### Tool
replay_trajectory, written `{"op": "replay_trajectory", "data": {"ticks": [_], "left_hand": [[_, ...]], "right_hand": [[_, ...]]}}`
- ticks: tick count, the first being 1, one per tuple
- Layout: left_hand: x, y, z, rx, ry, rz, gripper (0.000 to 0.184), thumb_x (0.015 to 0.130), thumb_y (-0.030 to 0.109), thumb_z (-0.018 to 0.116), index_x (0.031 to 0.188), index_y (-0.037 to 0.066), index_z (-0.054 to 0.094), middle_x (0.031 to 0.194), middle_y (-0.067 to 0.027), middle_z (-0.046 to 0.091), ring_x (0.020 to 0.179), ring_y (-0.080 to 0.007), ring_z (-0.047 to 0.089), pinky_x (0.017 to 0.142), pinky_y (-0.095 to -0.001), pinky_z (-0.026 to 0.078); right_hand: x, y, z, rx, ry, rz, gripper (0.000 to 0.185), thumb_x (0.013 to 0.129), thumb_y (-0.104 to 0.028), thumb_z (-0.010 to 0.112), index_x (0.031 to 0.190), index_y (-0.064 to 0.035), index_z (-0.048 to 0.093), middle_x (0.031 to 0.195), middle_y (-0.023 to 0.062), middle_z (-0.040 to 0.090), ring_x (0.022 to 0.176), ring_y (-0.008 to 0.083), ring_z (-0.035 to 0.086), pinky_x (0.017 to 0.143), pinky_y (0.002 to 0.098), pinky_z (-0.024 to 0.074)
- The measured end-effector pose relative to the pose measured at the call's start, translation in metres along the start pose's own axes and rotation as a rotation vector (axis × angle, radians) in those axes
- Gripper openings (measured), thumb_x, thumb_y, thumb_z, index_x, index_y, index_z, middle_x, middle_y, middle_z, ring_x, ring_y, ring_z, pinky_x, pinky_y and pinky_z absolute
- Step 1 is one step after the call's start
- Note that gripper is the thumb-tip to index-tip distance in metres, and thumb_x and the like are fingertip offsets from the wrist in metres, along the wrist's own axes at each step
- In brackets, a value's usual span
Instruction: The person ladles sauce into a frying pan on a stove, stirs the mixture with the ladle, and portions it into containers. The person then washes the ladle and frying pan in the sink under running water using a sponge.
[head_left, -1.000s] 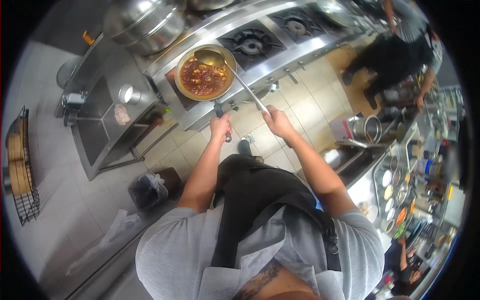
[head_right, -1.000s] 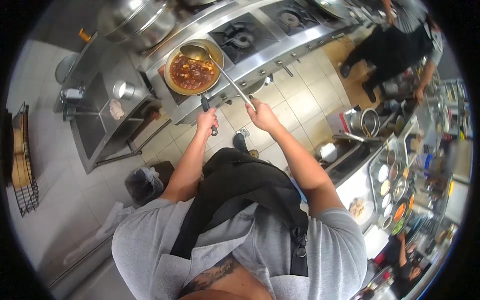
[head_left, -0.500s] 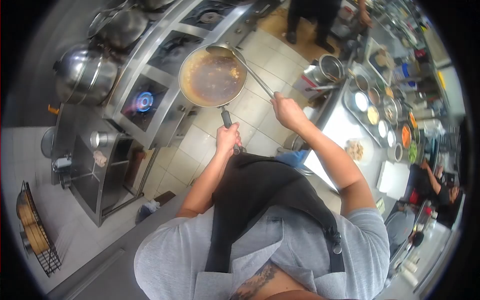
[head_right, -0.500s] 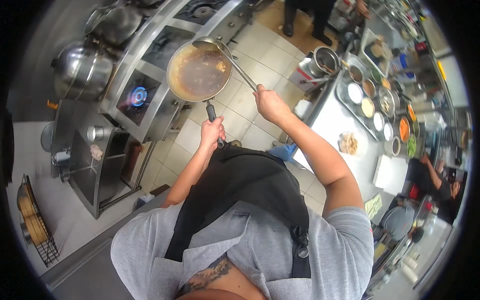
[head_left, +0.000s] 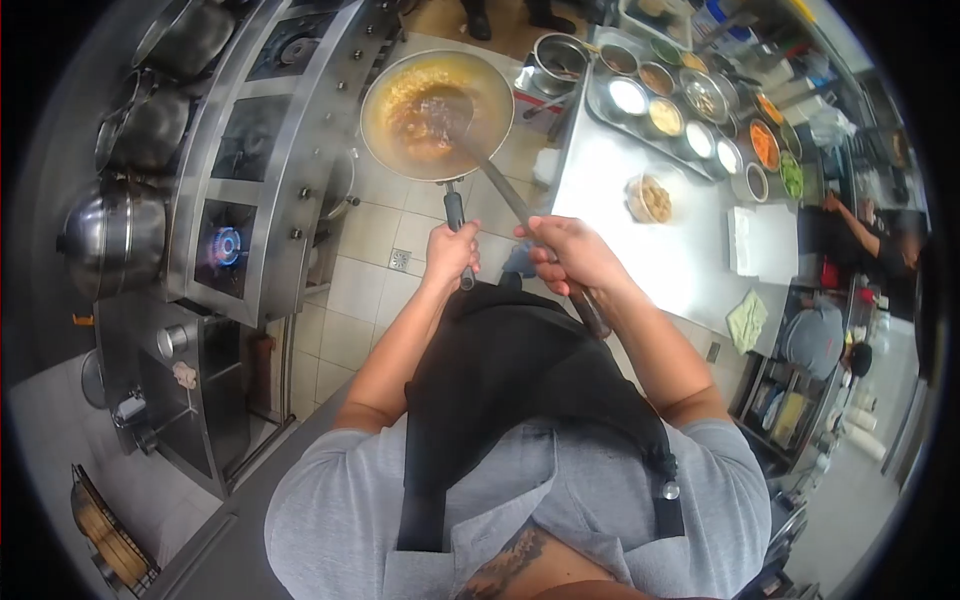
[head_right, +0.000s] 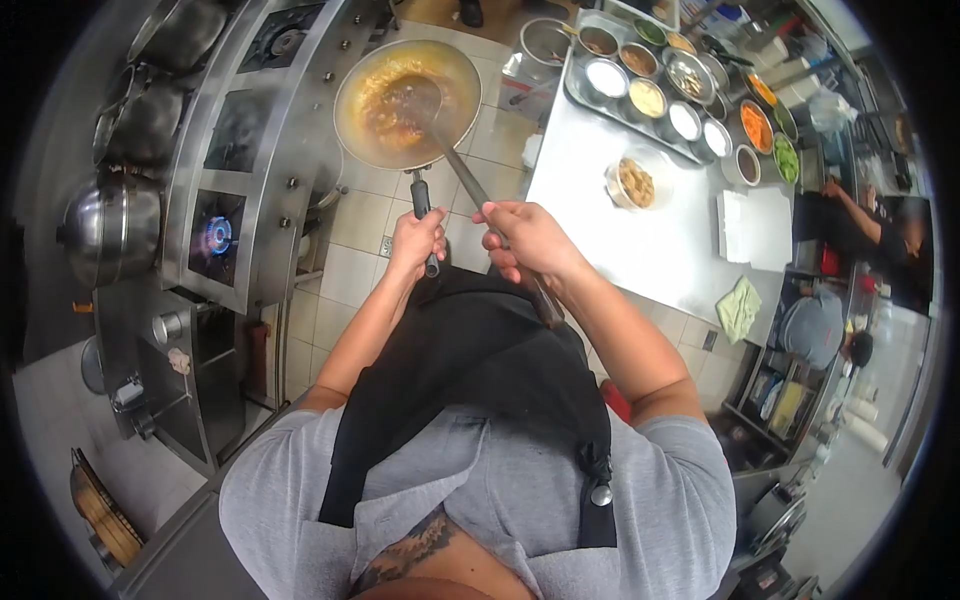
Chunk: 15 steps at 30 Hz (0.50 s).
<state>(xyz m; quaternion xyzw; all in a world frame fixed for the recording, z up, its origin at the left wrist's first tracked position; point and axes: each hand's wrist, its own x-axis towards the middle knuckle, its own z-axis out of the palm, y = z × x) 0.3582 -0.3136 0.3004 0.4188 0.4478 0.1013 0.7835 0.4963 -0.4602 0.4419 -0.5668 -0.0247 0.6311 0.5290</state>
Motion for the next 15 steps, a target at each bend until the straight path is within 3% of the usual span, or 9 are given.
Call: {"op": "replay_trajectory", "data": {"ticks": [8,11,14,15], "left_hand": [[-0.006,0.011,0.002,0.148,-0.171,-0.051,0.027,0.094,0.018,0.064,0.075,0.008,0.049,0.056,0.0006,0.047,0.039,-0.0088,0.044,0.035,-0.027,0.04],[-0.003,0.013,0.001,0.167,-0.229,-0.05,0.026,0.095,0.018,0.064,0.076,0.007,0.05,0.056,0.0004,0.047,0.04,-0.0087,0.044,0.035,-0.0272,0.041],[-0.005,0.015,0.002,0.192,-0.255,-0.068,0.026,0.095,0.019,0.065,0.077,0.007,0.05,0.056,0.0003,0.047,0.04,-0.0087,0.044,0.035,-0.0274,0.041],[-0.004,0.016,0.004,0.202,-0.255,-0.076,0.027,0.095,0.019,0.065,0.077,0.007,0.05,0.056,0.0003,0.047,0.04,-0.0088,0.044,0.036,-0.0276,0.041]], "right_hand": [[-0.047,0.021,-0.015,-0.215,0.241,-0.267,0.034,0.105,-0.028,0.051,0.12,0.0013,0.059,0.063,-0.0023,0.046,0.042,0.0055,0.042,0.035,0.0246,0.0357],[-0.047,0.029,-0.02,-0.291,0.415,-0.377,0.033,0.104,-0.026,0.054,0.122,0.0012,0.06,0.062,-0.0045,0.049,0.044,0.0049,0.043,0.039,0.0237,0.0349],[-0.045,0.035,-0.039,-0.482,0.583,-0.404,0.034,0.101,-0.025,0.059,0.122,0.0013,0.062,0.057,0.0003,0.052,0.044,0.0094,0.046,0.045,0.0272,0.0364],[-0.047,0.034,-0.045,-0.677,0.649,-0.447,0.034,0.099,-0.025,0.06,0.121,0.001,0.062,0.056,0.0054,0.053,0.045,0.0134,0.049,0.047,0.0296,0.0376]]}}
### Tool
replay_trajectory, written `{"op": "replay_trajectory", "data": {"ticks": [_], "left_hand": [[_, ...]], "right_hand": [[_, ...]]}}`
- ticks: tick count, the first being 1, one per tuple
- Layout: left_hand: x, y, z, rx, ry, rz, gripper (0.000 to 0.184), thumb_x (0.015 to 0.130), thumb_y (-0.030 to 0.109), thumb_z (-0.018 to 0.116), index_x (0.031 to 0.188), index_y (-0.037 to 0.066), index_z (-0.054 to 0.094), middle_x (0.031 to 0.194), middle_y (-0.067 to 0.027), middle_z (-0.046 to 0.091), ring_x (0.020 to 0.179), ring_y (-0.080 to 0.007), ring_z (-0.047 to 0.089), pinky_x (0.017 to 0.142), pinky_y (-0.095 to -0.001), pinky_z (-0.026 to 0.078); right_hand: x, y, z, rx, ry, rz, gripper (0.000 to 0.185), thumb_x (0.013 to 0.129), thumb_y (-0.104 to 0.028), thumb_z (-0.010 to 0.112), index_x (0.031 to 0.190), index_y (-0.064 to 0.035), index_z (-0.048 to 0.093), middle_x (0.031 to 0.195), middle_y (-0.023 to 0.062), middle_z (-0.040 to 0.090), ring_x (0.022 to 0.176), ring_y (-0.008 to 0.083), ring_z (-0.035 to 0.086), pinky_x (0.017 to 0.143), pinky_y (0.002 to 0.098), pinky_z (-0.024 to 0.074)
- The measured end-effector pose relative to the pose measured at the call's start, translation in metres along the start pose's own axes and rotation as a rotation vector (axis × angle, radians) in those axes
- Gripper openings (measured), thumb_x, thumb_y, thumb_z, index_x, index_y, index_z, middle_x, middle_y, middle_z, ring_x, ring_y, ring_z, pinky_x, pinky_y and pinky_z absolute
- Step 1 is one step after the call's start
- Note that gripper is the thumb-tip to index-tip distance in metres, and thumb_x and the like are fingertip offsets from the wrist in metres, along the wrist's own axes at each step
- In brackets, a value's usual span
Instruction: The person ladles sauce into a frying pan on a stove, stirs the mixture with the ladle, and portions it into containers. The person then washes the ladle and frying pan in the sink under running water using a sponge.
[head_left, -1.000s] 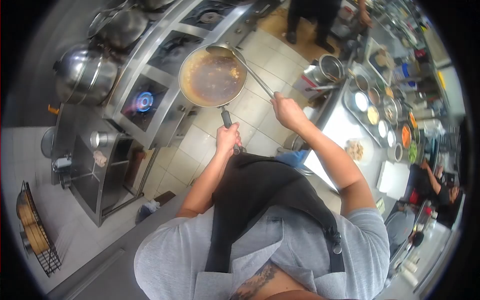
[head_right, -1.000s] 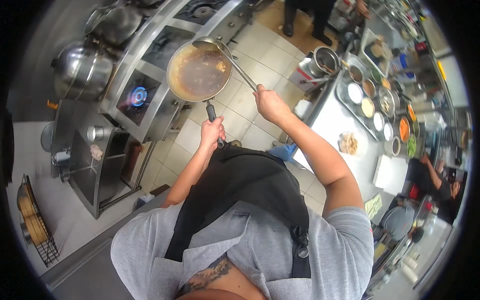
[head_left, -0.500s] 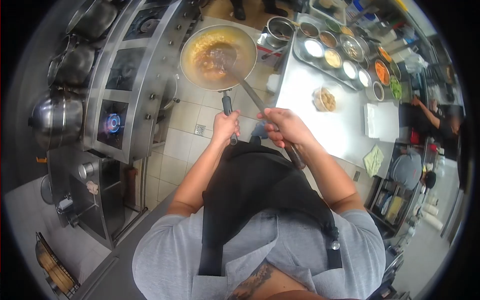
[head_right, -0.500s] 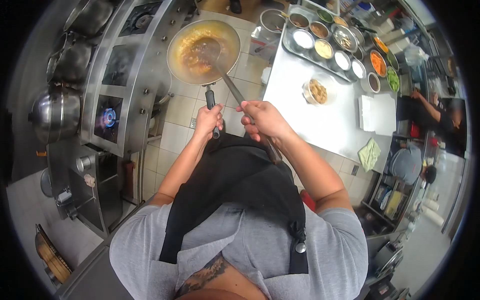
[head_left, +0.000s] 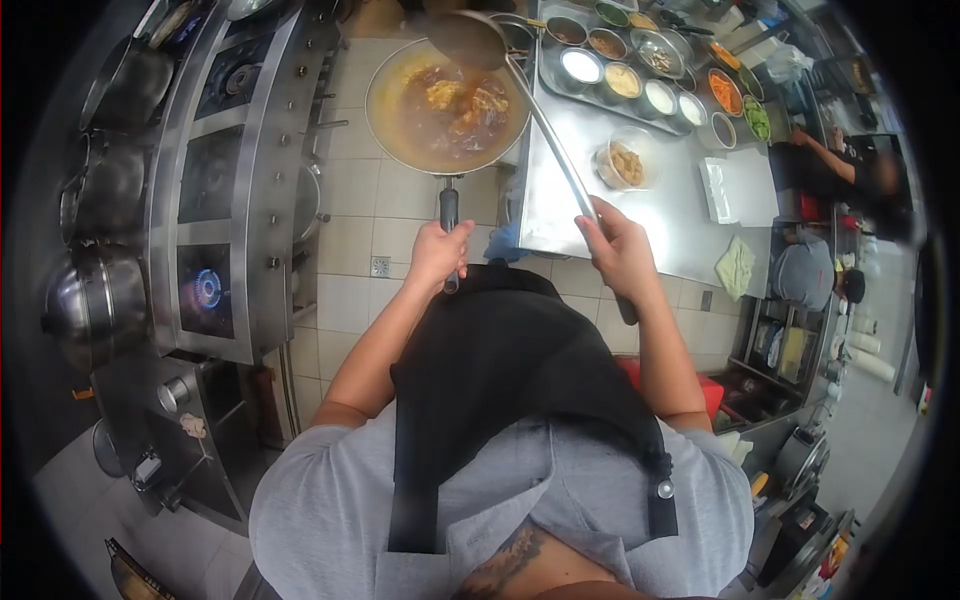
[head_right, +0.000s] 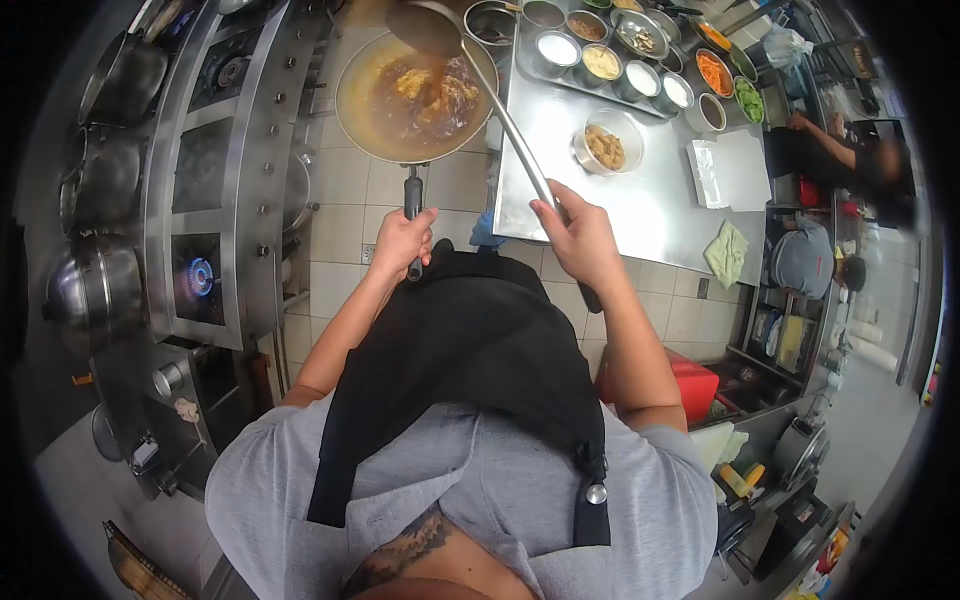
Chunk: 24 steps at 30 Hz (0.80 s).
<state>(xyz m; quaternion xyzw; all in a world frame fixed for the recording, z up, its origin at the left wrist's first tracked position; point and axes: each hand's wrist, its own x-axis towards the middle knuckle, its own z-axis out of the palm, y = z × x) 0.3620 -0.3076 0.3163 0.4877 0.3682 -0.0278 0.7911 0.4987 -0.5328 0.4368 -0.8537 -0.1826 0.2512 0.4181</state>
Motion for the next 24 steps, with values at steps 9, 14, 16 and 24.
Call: {"op": "replay_trajectory", "data": {"ticks": [9,14,16,24], "left_hand": [[0.006,-0.009,0.011,0.059,-0.032,0.052,0.025,0.095,0.02,0.064,0.079,0.005,0.051,0.057,0.0001,0.047,0.041,-0.0085,0.046,0.036,-0.0279,0.042],[0.009,-0.013,0.036,0.097,0.01,0.082,0.025,0.094,0.019,0.064,0.079,0.005,0.051,0.056,-0.0005,0.048,0.04,-0.0093,0.046,0.036,-0.0289,0.043],[0.008,-0.017,0.048,0.126,0.037,0.105,0.024,0.094,0.018,0.064,0.079,0.005,0.051,0.056,-0.0007,0.048,0.04,-0.0097,0.046,0.036,-0.0293,0.043],[-0.019,-0.028,0.128,-0.041,0.166,0.099,0.026,0.094,0.018,0.062,0.075,0.004,0.052,0.056,-0.0015,0.049,0.04,-0.0114,0.047,0.036,-0.0307,0.043]], "right_hand": [[0.041,0.025,-0.011,-0.456,0.098,-0.179,0.025,0.098,-0.021,0.059,0.111,0.001,0.059,0.068,0.0283,0.059,0.071,0.0497,0.06,0.062,0.0524,0.0453],[0.008,0.014,0.001,-0.143,-0.135,0.095,0.03,0.103,-0.025,0.051,0.105,0.0036,0.059,0.057,0.0134,0.057,0.045,0.0264,0.059,0.04,0.0409,0.0445],[-0.003,0.001,-0.009,0.351,-0.324,0.406,0.034,0.102,-0.027,0.053,0.115,0.0033,0.06,0.064,-0.0013,0.05,0.039,0.0083,0.044,0.035,0.0279,0.0396],[0.01,0.012,-0.12,0.966,-0.715,0.626,0.035,0.104,-0.022,0.046,0.12,0.0082,0.052,0.069,-0.0028,0.048,0.039,-0.0003,0.038,0.028,0.0198,0.0348]]}}
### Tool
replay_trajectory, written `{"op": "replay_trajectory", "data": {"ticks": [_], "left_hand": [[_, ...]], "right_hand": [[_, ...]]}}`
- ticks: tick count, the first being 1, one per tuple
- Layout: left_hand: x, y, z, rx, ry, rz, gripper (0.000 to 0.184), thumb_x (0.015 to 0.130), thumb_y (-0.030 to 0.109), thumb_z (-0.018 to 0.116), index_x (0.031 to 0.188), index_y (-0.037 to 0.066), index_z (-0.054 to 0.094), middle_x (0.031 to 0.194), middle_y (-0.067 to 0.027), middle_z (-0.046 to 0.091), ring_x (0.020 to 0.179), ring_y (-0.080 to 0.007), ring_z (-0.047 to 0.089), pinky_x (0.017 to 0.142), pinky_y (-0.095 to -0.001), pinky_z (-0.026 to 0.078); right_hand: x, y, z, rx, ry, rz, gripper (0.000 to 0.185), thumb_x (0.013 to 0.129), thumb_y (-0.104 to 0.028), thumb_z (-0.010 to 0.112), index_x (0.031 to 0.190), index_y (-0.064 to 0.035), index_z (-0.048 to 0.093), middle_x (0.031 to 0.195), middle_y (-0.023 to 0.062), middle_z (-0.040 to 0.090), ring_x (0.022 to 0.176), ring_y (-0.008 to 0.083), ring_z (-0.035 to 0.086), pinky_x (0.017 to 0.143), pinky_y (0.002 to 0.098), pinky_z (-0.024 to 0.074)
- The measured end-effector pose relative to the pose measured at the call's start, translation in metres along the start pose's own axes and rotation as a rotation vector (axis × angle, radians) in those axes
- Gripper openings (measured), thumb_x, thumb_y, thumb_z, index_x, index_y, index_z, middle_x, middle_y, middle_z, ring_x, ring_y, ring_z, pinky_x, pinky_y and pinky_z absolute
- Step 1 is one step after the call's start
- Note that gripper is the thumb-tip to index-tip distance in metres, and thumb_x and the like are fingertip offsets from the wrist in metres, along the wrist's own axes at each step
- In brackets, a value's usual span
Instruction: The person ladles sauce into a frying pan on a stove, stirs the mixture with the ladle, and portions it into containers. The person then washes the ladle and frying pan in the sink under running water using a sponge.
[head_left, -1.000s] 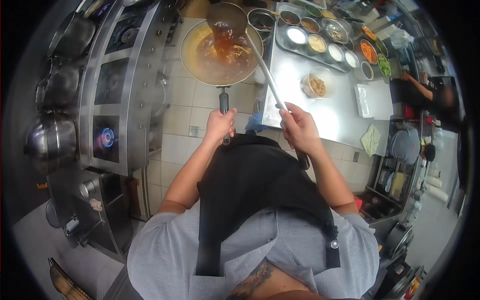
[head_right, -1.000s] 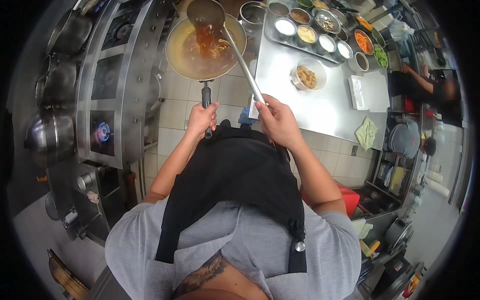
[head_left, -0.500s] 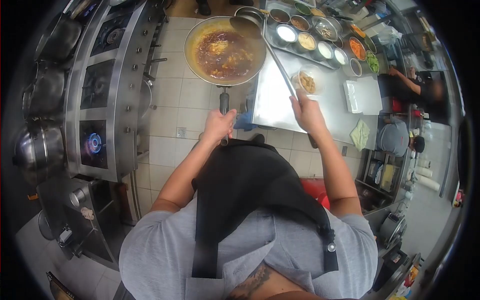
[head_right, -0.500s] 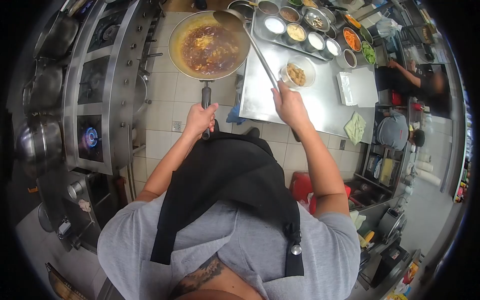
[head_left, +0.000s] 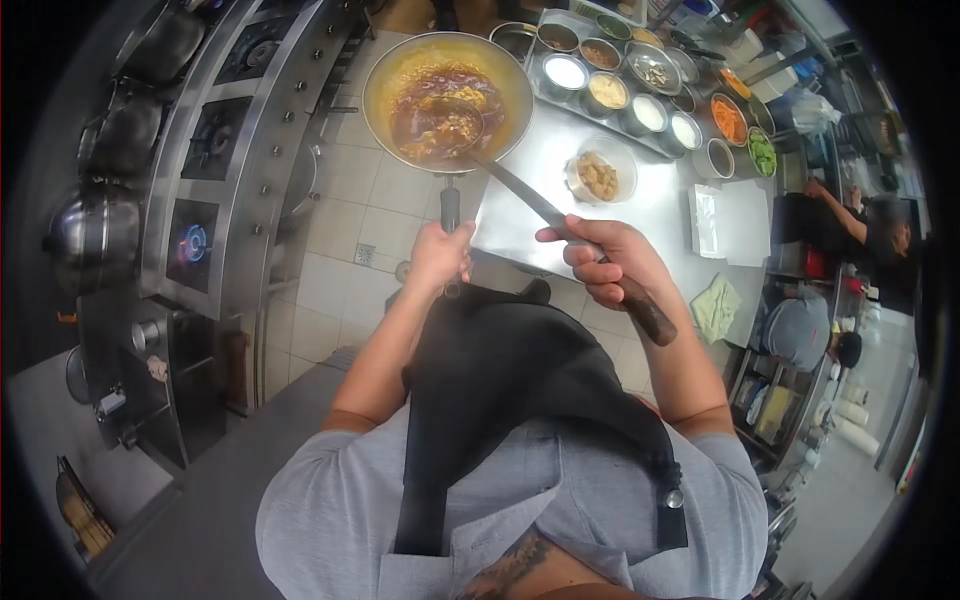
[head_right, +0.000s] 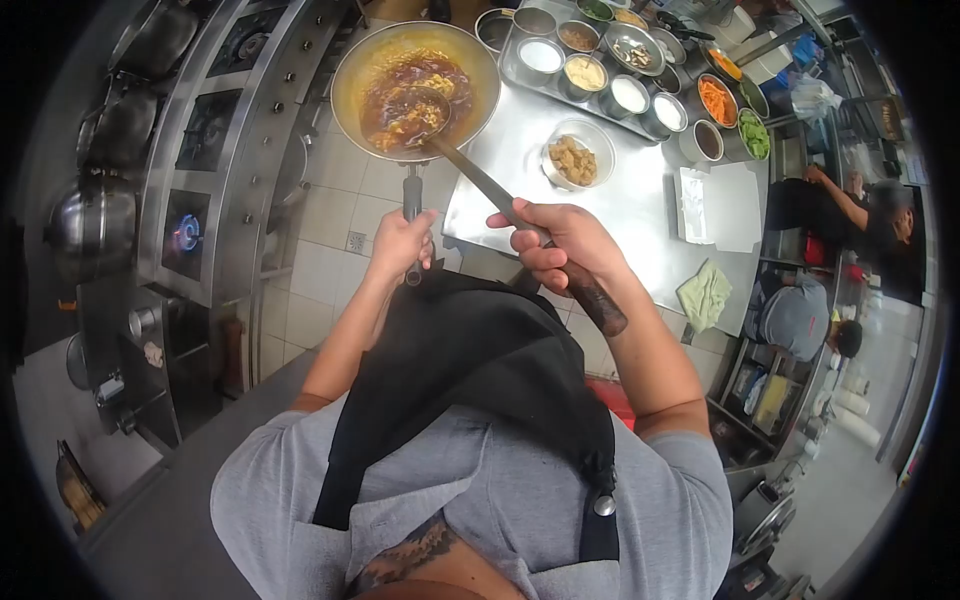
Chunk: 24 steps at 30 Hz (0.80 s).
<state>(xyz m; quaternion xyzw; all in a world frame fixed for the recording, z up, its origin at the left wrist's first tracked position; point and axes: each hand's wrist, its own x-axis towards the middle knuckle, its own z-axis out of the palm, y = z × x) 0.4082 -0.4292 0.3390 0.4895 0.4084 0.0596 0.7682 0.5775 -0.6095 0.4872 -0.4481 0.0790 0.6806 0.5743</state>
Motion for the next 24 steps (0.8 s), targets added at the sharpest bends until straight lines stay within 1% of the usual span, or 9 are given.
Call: {"op": "replay_trajectory", "data": {"ticks": [4,7,9,13,16,18,24], "left_hand": [[-0.018,-0.012,0.043,-0.019,0.023,0.022,0.024,0.094,0.018,0.063,0.079,0.004,0.051,0.058,-0.0001,0.048,0.041,-0.0102,0.045,0.036,-0.0296,0.043],[-0.029,-0.021,0.074,-0.046,0.034,0.024,0.024,0.094,0.018,0.063,0.079,0.004,0.051,0.058,-0.0002,0.048,0.041,-0.0093,0.045,0.035,-0.0285,0.042],[-0.032,-0.023,0.096,-0.08,0.063,0.024,0.023,0.094,0.018,0.064,0.081,0.004,0.051,0.058,-0.0002,0.048,0.041,-0.0087,0.045,0.035,-0.0276,0.042],[-0.032,-0.034,0.124,-0.083,0.057,0.043,0.022,0.094,0.018,0.064,0.081,0.004,0.052,0.058,-0.0001,0.048,0.041,-0.0085,0.045,0.035,-0.0276,0.042],[-0.029,-0.045,0.139,-0.094,0.03,0.042,0.023,0.094,0.019,0.065,0.082,0.004,0.052,0.058,-0.0002,0.048,0.041,-0.0087,0.045,0.035,-0.0277,0.042],[-0.026,-0.048,0.147,-0.056,0.049,0.058,0.023,0.094,0.019,0.065,0.082,0.004,0.052,0.058,-0.0004,0.048,0.041,-0.009,0.045,0.035,-0.0277,0.042],[-0.016,-0.049,0.168,-0.006,0.06,0.05,0.022,0.094,0.019,0.065,0.083,0.004,0.052,0.058,-0.0008,0.048,0.041,-0.0098,0.045,0.036,-0.0286,0.043]], "right_hand": [[-0.041,-0.027,-0.034,-0.077,-0.05,0.02,0.035,0.104,-0.022,0.046,0.12,0.0084,0.052,0.069,-0.0026,0.048,0.038,0.0,0.039,0.028,0.02,0.0359],[-0.071,-0.043,-0.056,-0.106,-0.031,0.019,0.037,0.103,-0.023,0.048,0.121,0.0092,0.051,0.068,-0.0018,0.048,0.037,0.0009,0.039,0.027,0.0204,0.0359],[-0.091,-0.052,-0.071,-0.126,-0.028,-0.001,0.038,0.103,-0.022,0.048,0.122,0.0104,0.05,0.067,-0.0017,0.048,0.037,0.0011,0.04,0.026,0.0205,0.0362],[-0.121,-0.06,-0.097,-0.101,-0.015,-0.041,0.038,0.103,-0.021,0.048,0.122,0.012,0.049,0.067,-0.001,0.047,0.037,0.0011,0.04,0.026,0.0204,0.0379],[-0.139,-0.061,-0.114,-0.096,-0.021,-0.085,0.039,0.103,-0.02,0.046,0.123,0.0137,0.048,0.067,-0.0004,0.048,0.037,0.0009,0.041,0.025,0.0196,0.0394],[-0.148,-0.062,-0.124,-0.054,-0.022,-0.111,0.04,0.104,-0.019,0.043,0.123,0.0157,0.046,0.067,0.0006,0.048,0.037,0.0011,0.042,0.026,0.0194,0.0422],[-0.166,-0.062,-0.149,0.049,-0.046,-0.173,0.041,0.105,-0.019,0.038,0.123,0.0182,0.045,0.068,0.0023,0.049,0.037,0.0024,0.045,0.027,0.02,0.0462]]}}
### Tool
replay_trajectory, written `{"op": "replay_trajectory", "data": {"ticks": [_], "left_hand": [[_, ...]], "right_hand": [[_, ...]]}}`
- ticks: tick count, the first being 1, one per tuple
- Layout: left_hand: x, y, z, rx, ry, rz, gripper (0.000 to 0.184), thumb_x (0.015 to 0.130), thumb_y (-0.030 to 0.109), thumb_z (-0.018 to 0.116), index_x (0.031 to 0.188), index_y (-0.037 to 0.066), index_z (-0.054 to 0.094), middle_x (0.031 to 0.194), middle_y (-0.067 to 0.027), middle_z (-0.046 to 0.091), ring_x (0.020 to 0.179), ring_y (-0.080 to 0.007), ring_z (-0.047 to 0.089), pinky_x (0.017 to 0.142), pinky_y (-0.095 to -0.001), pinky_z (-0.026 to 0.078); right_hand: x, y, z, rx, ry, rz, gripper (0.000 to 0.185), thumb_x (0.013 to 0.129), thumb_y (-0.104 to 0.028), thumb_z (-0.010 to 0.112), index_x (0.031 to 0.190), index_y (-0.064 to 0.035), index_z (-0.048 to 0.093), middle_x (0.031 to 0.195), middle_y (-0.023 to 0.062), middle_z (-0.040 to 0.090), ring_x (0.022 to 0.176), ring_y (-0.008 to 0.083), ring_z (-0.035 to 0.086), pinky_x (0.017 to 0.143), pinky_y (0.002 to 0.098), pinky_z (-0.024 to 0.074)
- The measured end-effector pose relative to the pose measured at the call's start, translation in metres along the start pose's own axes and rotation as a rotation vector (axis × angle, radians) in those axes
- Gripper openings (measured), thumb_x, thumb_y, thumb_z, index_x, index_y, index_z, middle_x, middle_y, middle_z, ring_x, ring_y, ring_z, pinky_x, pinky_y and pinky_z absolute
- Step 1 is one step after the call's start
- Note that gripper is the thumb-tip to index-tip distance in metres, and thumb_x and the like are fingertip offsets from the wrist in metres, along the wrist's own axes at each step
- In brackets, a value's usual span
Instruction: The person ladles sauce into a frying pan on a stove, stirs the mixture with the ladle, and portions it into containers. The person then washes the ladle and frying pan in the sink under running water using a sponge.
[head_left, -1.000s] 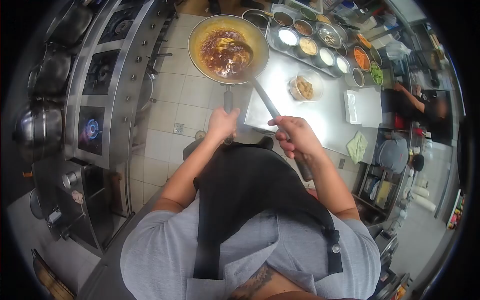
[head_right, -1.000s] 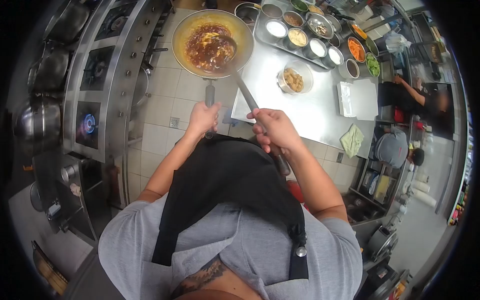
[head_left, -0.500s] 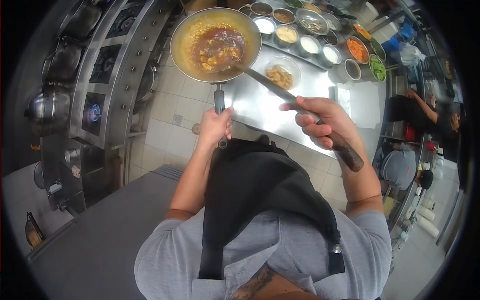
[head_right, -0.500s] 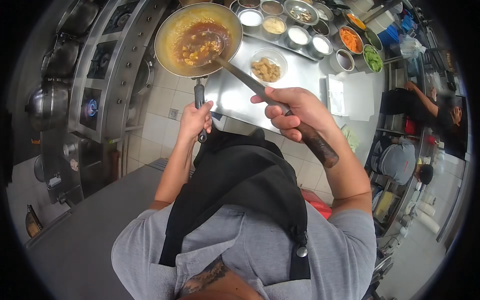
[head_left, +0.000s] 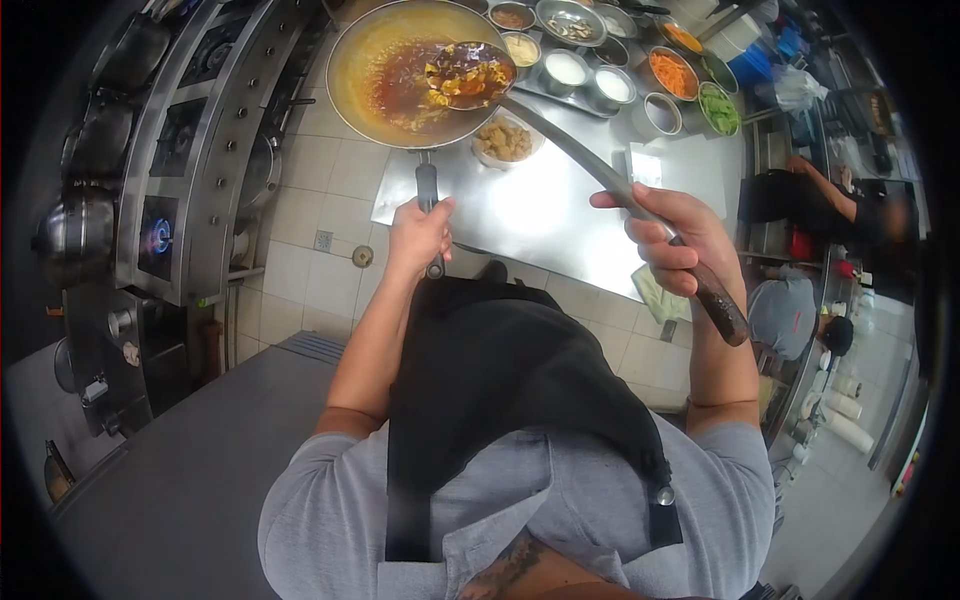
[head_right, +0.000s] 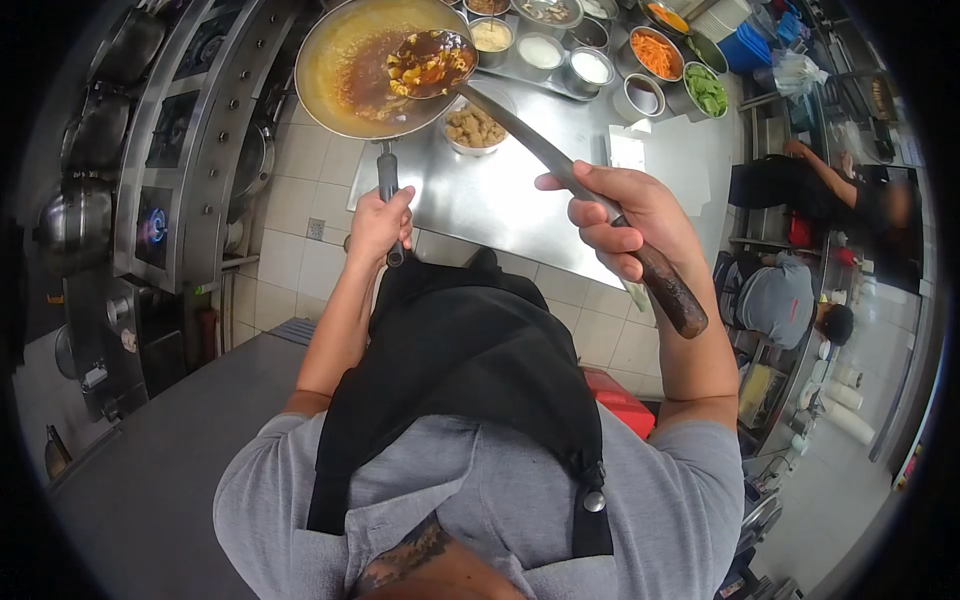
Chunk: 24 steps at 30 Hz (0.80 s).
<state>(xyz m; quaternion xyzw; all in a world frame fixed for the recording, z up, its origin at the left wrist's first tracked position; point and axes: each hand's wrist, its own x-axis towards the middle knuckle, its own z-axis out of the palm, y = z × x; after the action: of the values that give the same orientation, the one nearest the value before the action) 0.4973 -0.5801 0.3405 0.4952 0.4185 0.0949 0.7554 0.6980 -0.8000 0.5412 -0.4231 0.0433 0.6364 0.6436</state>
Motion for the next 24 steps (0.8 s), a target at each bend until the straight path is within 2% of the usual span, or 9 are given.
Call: {"op": "replay_trajectory", "data": {"ticks": [19,22,24], "left_hand": [[0.019,-0.008,-0.024,0.022,0.139,0.064,0.022,0.092,0.016,0.066,0.082,0.004,0.05,0.056,-0.0007,0.047,0.041,-0.0105,0.046,0.036,-0.0289,0.041],[0.017,-0.009,-0.032,0.021,0.162,0.094,0.022,0.093,0.016,0.065,0.083,0.004,0.05,0.056,-0.0006,0.046,0.04,-0.0101,0.045,0.036,-0.0288,0.041],[0.015,-0.009,-0.036,0.01,0.157,0.082,0.022,0.093,0.016,0.065,0.083,0.004,0.05,0.056,-0.0006,0.046,0.04,-0.0101,0.045,0.036,-0.0287,0.041]], "right_hand": [[-0.025,0.023,-0.062,-0.007,0.081,-0.04,0.043,0.105,-0.02,0.04,0.126,0.0167,0.047,0.066,-0.0005,0.049,0.037,0.0004,0.043,0.026,0.0177,0.0415],[-0.016,0.034,-0.077,-0.082,0.116,-0.032,0.042,0.105,-0.022,0.044,0.125,0.0139,0.049,0.065,-0.0013,0.048,0.037,0.0,0.041,0.026,0.0174,0.0398],[-0.008,0.043,-0.087,-0.232,0.174,0.002,0.039,0.103,-0.024,0.048,0.125,0.0086,0.053,0.066,-0.0018,0.048,0.037,0.0008,0.04,0.028,0.019,0.0377]]}}
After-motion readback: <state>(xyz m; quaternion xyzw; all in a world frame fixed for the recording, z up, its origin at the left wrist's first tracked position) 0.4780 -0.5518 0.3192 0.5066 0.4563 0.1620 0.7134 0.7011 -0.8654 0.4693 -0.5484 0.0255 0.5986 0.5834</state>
